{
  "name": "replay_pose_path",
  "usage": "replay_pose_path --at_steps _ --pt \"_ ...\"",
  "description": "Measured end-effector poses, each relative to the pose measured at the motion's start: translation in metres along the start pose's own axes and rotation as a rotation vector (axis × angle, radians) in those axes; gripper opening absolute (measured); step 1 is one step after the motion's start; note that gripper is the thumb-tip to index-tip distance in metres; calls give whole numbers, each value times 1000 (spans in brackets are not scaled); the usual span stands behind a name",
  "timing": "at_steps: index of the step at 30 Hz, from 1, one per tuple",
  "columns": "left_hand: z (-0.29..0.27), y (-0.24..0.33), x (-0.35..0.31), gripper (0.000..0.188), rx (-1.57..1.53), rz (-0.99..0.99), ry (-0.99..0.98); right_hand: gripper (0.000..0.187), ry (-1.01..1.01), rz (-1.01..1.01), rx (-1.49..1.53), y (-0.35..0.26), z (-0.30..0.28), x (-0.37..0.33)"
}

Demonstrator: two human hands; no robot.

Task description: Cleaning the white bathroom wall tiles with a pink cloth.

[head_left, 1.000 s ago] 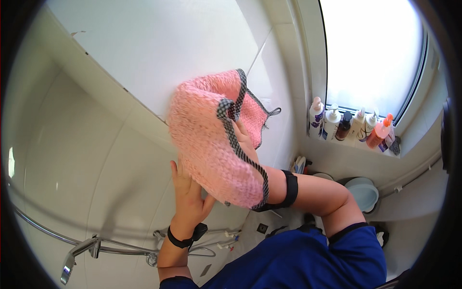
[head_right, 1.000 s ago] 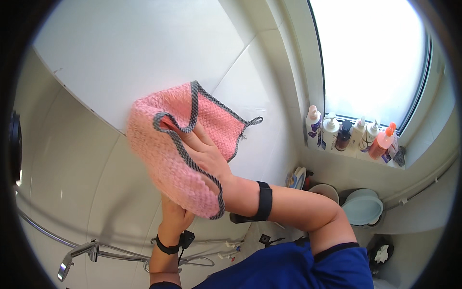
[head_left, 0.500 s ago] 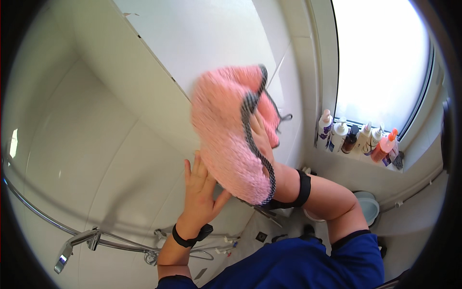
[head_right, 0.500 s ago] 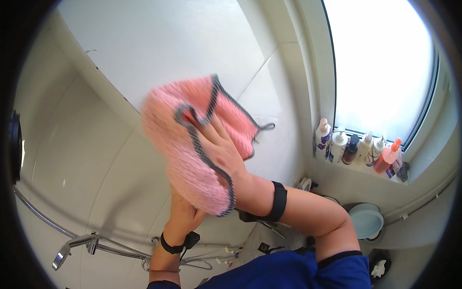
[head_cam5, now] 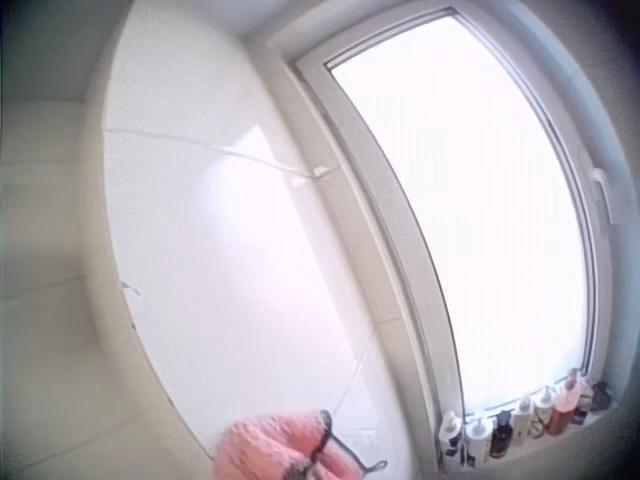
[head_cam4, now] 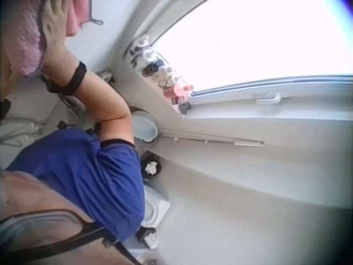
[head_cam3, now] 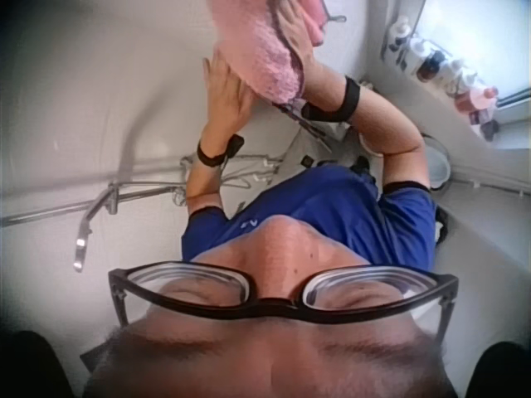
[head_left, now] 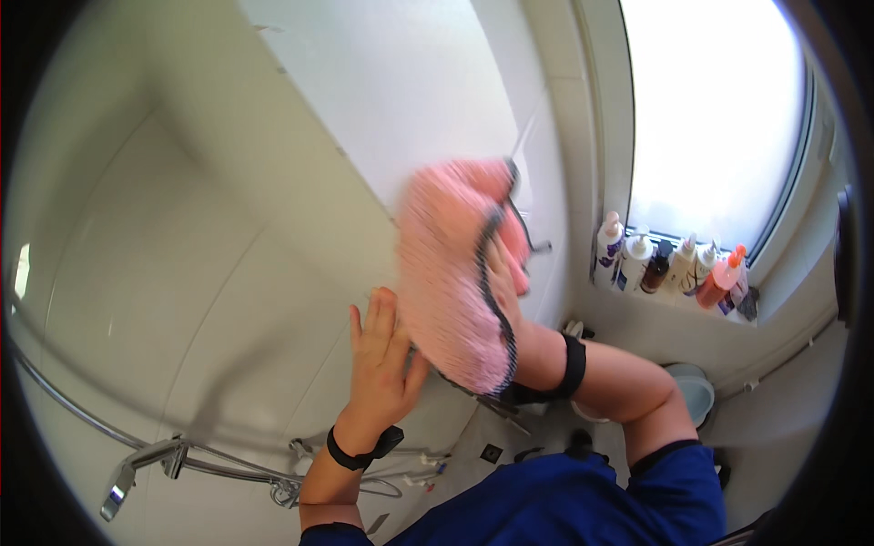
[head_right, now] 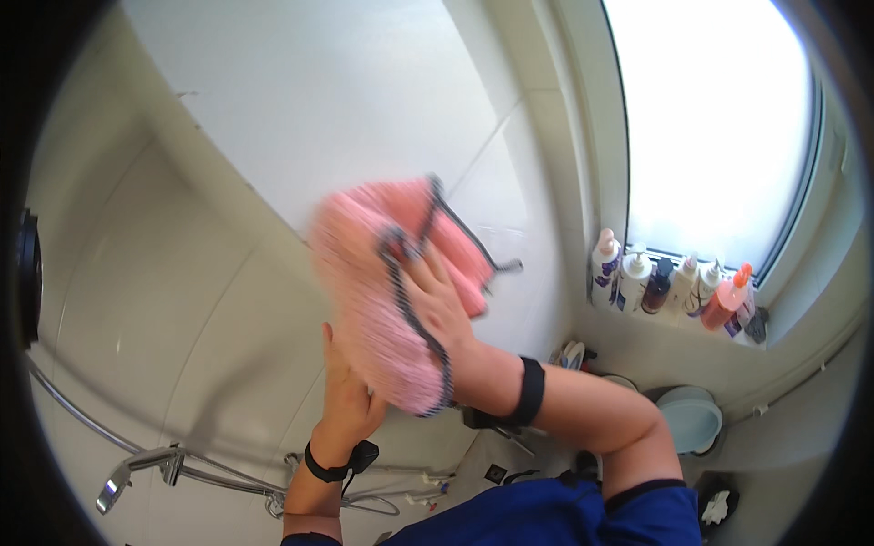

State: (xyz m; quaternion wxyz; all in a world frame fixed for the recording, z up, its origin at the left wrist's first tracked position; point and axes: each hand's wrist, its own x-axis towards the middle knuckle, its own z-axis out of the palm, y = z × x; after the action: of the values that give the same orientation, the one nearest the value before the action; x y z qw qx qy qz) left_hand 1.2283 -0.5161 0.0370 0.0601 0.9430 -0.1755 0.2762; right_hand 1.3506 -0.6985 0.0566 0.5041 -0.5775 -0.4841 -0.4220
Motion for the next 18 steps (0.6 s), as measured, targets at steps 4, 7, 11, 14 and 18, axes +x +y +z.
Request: replay_pose_path --at_steps 4,7,11,14,18 --pt "-3 -13 -15 75 -26 -23 -180 65 154 -85 104 8 3 45" --pt "-4 -2 -10 79 -10 -14 -102 56 179 19 86 37 3 17" --pt "3 6 -2 82 -4 -53 -1 45 299 403 154 97 1 -78" --pt "3 8 -3 78 -22 -55 5 38 660 619 973 102 20 -146" --pt "5 5 -6 78 -19 -102 -5 29 996 33 2942 54 41 -180"
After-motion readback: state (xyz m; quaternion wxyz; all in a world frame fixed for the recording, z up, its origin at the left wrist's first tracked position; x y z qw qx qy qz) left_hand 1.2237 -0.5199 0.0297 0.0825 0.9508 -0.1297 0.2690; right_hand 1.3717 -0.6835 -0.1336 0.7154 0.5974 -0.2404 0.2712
